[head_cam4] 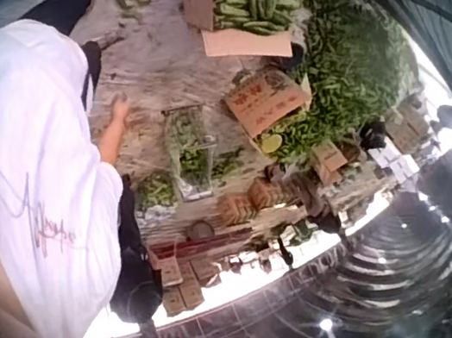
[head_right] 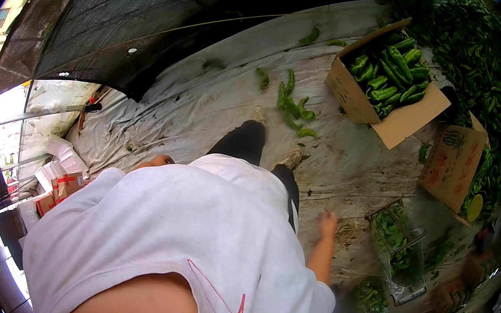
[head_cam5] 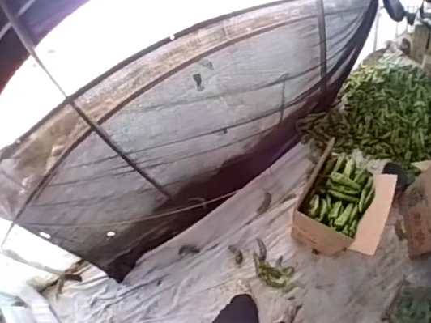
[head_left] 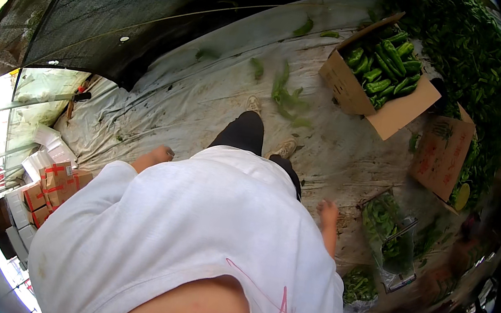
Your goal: The person sorts green peppers from a large pile on the floor, picking them up by hand and placing them into cardboard boxes. The person also gathers scattered peppers from the floor and adds them to the boxes.
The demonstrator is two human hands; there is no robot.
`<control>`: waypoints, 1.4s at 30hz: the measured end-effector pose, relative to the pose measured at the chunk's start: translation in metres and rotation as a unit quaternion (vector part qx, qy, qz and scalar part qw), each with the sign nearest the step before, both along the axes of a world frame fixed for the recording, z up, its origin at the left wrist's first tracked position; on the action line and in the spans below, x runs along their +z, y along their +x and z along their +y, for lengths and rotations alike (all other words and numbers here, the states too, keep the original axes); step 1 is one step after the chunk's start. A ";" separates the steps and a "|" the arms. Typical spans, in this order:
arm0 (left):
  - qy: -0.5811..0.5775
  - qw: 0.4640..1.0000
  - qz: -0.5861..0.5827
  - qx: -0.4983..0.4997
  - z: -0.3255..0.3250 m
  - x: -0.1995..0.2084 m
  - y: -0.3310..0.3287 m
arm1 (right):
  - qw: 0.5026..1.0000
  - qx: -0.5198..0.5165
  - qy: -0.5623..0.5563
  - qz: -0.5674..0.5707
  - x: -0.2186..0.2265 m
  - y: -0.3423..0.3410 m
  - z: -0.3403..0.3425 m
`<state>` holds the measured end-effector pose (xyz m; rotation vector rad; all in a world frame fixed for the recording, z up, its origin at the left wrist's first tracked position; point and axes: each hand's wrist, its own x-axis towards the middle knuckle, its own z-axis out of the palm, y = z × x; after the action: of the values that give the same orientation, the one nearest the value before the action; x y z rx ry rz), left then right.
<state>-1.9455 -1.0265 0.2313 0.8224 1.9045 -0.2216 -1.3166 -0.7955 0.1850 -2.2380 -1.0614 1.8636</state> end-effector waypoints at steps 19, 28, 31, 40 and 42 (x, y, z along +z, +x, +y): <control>0.080 0.961 -0.089 0.247 0.187 -0.056 -0.143 | 0.926 0.348 0.035 -0.145 -0.020 -0.097 -0.045; 0.161 0.943 -0.064 0.284 0.176 -0.079 -0.155 | 0.992 0.129 0.001 0.010 0.045 -0.242 0.098; 0.118 0.924 -0.065 0.357 0.118 -0.092 -0.115 | 0.982 0.162 -0.078 0.055 -0.054 -0.176 0.106; -0.065 0.993 -0.011 0.103 0.084 -0.133 -0.158 | 0.945 0.310 0.102 0.013 -0.005 -0.338 0.261; -0.066 0.998 -0.019 0.009 0.089 -0.155 -0.167 | 0.923 0.366 0.065 -0.098 0.015 -0.369 0.263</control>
<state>-2.1121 -0.9375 0.0761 0.7158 1.8403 -0.3141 -1.6857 -0.5325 0.2003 -2.1436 -2.2245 1.6823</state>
